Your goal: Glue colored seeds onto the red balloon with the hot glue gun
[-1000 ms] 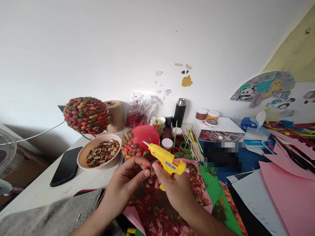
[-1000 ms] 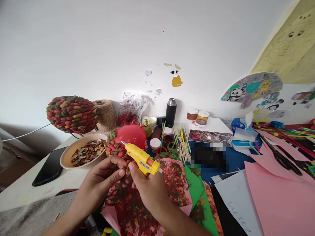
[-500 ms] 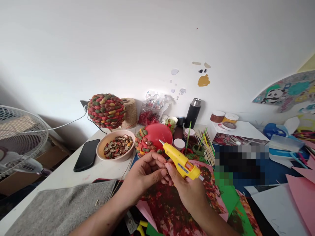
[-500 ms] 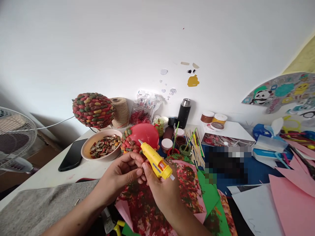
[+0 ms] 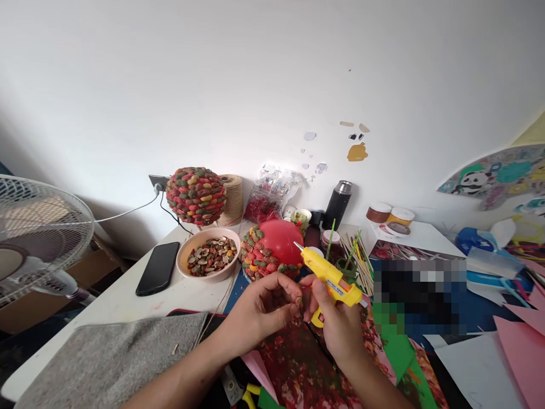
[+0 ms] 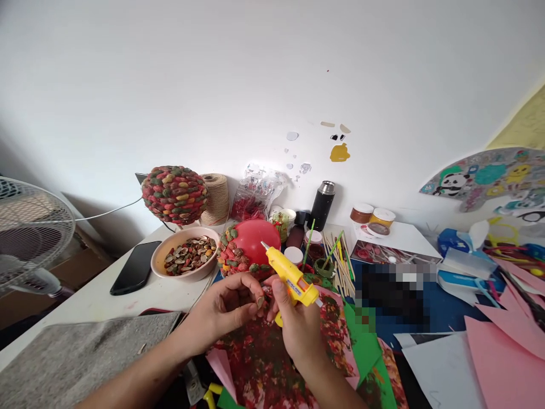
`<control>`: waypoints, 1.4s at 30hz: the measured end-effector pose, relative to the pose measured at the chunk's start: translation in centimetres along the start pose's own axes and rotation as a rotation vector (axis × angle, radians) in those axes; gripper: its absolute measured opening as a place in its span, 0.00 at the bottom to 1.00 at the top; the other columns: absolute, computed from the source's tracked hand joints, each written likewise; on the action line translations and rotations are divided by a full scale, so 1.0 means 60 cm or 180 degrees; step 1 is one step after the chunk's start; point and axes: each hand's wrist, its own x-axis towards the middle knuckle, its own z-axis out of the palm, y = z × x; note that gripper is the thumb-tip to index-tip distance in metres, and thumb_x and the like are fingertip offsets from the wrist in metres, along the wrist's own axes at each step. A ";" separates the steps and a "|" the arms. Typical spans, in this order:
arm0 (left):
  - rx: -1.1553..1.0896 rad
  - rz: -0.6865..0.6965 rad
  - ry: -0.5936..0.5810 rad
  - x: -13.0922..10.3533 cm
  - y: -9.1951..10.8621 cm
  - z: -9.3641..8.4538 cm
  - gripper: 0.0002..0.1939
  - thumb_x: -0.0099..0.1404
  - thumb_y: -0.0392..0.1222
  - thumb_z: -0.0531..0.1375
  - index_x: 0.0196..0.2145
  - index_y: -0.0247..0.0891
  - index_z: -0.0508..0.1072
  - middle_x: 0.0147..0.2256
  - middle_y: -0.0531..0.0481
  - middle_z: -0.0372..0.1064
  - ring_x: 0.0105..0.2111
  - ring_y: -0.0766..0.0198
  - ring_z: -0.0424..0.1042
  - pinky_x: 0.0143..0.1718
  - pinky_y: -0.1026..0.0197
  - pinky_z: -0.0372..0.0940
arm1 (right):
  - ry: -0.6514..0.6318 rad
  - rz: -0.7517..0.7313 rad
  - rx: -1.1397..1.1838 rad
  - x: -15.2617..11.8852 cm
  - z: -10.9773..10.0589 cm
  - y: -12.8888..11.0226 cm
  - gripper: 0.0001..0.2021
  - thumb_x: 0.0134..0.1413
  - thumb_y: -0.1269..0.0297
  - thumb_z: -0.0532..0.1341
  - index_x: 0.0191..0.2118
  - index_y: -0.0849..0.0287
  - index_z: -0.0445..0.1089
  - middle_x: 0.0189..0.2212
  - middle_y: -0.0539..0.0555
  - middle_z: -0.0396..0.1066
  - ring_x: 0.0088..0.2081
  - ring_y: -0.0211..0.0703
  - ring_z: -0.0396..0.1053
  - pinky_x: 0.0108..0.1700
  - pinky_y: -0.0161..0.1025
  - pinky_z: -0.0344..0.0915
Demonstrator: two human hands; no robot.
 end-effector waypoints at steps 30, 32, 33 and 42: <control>0.2516 0.0458 0.1861 -0.035 0.100 -0.160 0.18 0.68 0.56 0.69 0.47 0.41 0.84 0.49 0.41 0.84 0.46 0.48 0.80 0.48 0.54 0.73 | -0.0498 0.0182 0.0284 0.030 -0.009 -0.004 0.30 0.62 0.31 0.68 0.35 0.59 0.78 0.16 0.46 0.66 0.17 0.39 0.67 0.23 0.36 0.63; 0.3460 0.0067 0.1987 -0.034 0.111 -0.204 0.23 0.68 0.58 0.65 0.53 0.41 0.83 0.49 0.41 0.85 0.46 0.44 0.81 0.49 0.51 0.72 | -0.0527 0.0223 0.0309 0.027 -0.013 -0.009 0.31 0.61 0.30 0.69 0.34 0.59 0.78 0.16 0.45 0.65 0.17 0.40 0.67 0.24 0.37 0.65; 0.3851 -0.0100 0.1947 -0.033 0.114 -0.224 0.27 0.68 0.58 0.63 0.57 0.42 0.82 0.49 0.40 0.86 0.46 0.42 0.82 0.49 0.50 0.72 | -0.0545 0.0231 0.0298 0.024 -0.014 -0.012 0.31 0.61 0.30 0.69 0.34 0.59 0.79 0.16 0.46 0.65 0.17 0.40 0.67 0.24 0.37 0.66; 0.5132 -0.0630 0.0626 -0.037 0.131 -0.288 0.12 0.63 0.45 0.60 0.33 0.45 0.86 0.37 0.42 0.85 0.39 0.45 0.81 0.41 0.53 0.68 | -0.0778 0.0186 0.0098 0.012 -0.013 -0.015 0.32 0.62 0.28 0.67 0.36 0.59 0.81 0.17 0.46 0.66 0.19 0.40 0.67 0.25 0.37 0.66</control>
